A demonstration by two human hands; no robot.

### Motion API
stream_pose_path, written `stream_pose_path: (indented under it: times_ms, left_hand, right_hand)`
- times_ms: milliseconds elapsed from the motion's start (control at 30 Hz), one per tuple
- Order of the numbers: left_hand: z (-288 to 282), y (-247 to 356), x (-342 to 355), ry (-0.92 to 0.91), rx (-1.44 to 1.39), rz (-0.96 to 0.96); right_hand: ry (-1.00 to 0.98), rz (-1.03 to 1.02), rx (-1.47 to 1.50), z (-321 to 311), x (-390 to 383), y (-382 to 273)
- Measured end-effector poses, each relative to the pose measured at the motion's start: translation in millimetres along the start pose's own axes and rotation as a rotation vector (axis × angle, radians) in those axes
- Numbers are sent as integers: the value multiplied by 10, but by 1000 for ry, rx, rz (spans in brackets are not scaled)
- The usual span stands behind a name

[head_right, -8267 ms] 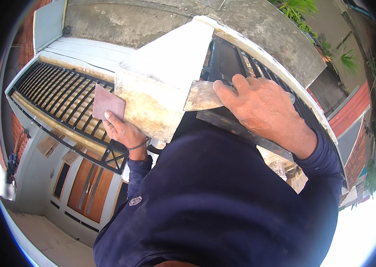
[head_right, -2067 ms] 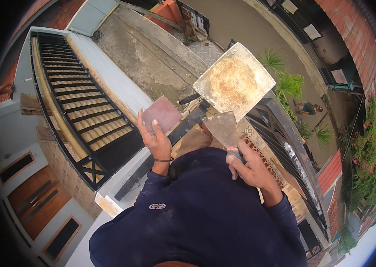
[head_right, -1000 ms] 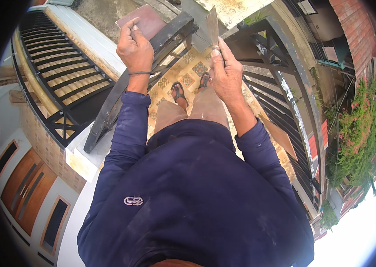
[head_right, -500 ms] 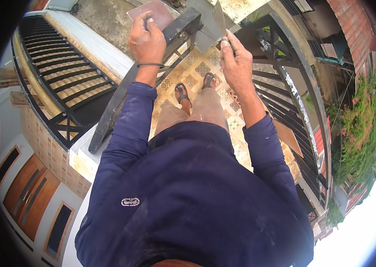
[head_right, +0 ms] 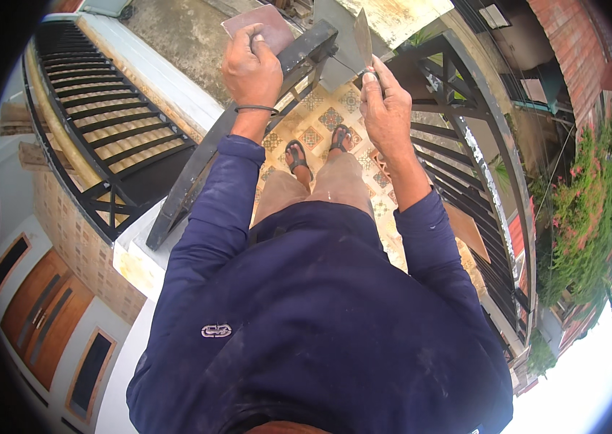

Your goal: The person smooths a white concrete pillar on a balcony railing using a trowel and a sanding block. They repeatedly apply and scrape the surface, then walk inside the house.

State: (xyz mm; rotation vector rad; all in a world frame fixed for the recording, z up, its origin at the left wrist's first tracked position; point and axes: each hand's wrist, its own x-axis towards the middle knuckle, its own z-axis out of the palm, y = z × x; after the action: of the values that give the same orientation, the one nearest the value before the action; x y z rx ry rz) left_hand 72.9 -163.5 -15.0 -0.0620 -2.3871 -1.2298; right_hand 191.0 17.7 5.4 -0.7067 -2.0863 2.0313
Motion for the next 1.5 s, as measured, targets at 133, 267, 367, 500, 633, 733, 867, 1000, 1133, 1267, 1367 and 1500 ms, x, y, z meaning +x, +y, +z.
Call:
stream_pose_path:
  times_ms: [133, 267, 367, 500, 633, 733, 867, 1000, 1133, 1267, 1367, 1500]
  left_hand:
    - [10, -6, -3, 1, -18, 0]
    - [6, -6, 9, -8, -11, 7]
    - [0, 11, 7, -9, -14, -8]
    - [-11, 28, 10, -29, -8, -17]
    - [-17, 30, 9, -18, -15, -16]
    - [-24, 28, -6, -34, -15, -27]
    - [-24, 35, -2, -44, 1, -32]
    - [-41, 55, 7, -40, -48, -41]
    - [-53, 72, 0, -66, -21, -66]
    - [-43, 71, -3, -64, -33, -75]
    - [-47, 58, 12, -64, -42, -67]
    - [-53, 61, 26, -78, -53, -52]
  right_hand:
    - [-8, -28, -45, 40, 17, -8]
    - [-27, -67, -14, 64, 46, -17]
    - [84, 84, -69, 74, 71, -27]
    - [-96, -170, 3, 98, 113, -57]
    - [50, 113, -6, 122, 146, -79]
    - [-8, 8, -50, 147, 187, -76]
    - [-110, -126, -17, 227, 291, -59]
    - [24, 85, -59, 285, 363, -106]
    - [-124, -142, -83, 283, 400, -200]
    - [-27, 84, -117, 237, 398, -249]
    - [-106, 8, -67, 236, 448, -246]
    - [-118, 16, -42, 194, 445, -247]
